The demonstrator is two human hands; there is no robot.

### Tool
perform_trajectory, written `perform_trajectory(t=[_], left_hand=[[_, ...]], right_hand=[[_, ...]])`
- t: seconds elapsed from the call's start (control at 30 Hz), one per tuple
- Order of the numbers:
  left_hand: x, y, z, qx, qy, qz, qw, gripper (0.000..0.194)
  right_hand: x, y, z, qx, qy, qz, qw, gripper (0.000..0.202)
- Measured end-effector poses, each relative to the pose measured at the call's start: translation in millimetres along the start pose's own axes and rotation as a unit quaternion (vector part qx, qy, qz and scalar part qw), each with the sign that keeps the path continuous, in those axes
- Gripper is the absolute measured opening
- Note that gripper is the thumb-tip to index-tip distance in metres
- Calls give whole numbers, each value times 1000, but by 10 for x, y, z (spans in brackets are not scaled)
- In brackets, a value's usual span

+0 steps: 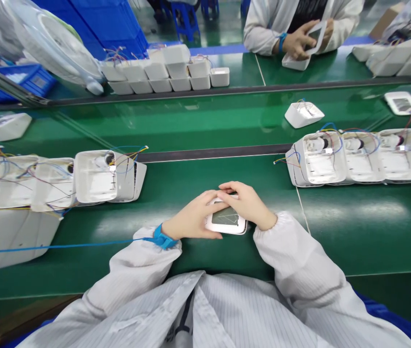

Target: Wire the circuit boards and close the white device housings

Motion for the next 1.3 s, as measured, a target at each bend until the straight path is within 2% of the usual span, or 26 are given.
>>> perform_trajectory(t=[0.23, 0.37, 0.43, 0.5, 0.57, 0.6, 0.67, 0.73, 0.8, 0.9, 1.0, 1.17, 1.3], left_hand=[[25, -85, -17, 42, 25, -12, 999, 112], [91, -150, -9, 58, 53, -22, 997, 108], [105, -159, 4, 102, 63, -25, 992, 99], [104, -144, 21, 175, 69, -45, 981, 89], [91, -116, 36, 227, 75, -73, 968, 82], [82, -100, 40, 233, 75, -80, 966, 81], [62, -58, 44, 224, 67, -66, 970, 85], [29, 4, 53, 225, 78, 3, 971, 83], [-26, 65, 68, 235, 135, 108, 956, 68], [-92, 95, 84, 204, 208, 224, 930, 45], [-92, 91, 91, 191, 201, 218, 936, 41], [-14, 92, 92, 217, 188, 165, 944, 35], [48, 105, 90, 212, 184, 125, 952, 34]], right_hand=[[10, -26, -25, 57, -3, -19, 998, 25], [-19, -46, -19, 101, 33, -37, 994, 20], [-38, -34, -5, 147, 65, -18, 987, 22], [-33, -19, 9, 177, 68, 18, 982, 33], [5, -17, 10, 164, 36, 45, 985, 47], [32, -21, 7, 147, 15, 54, 988, 51], [80, -28, -4, 117, -12, 61, 991, 50], [101, -33, -13, 110, -7, 57, 992, 48], [91, -40, -13, 108, 29, 48, 993, 46], [60, -52, 4, 108, 90, 39, 989, 46], [56, -49, 17, 112, 120, 39, 986, 46], [61, -41, 8, 86, 114, 49, 988, 48], [-1, -43, 29, 119, 108, 69, 985, 42]])
Point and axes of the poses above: each hand's wrist, its own z-axis away from the middle knuckle, its own y-axis out of the back of the hand, x = y × z, the point moved 2 cm from there along -z, towards the middle knuckle, and after that the axes turned 7 degrees about y, right-handed, at the moved point
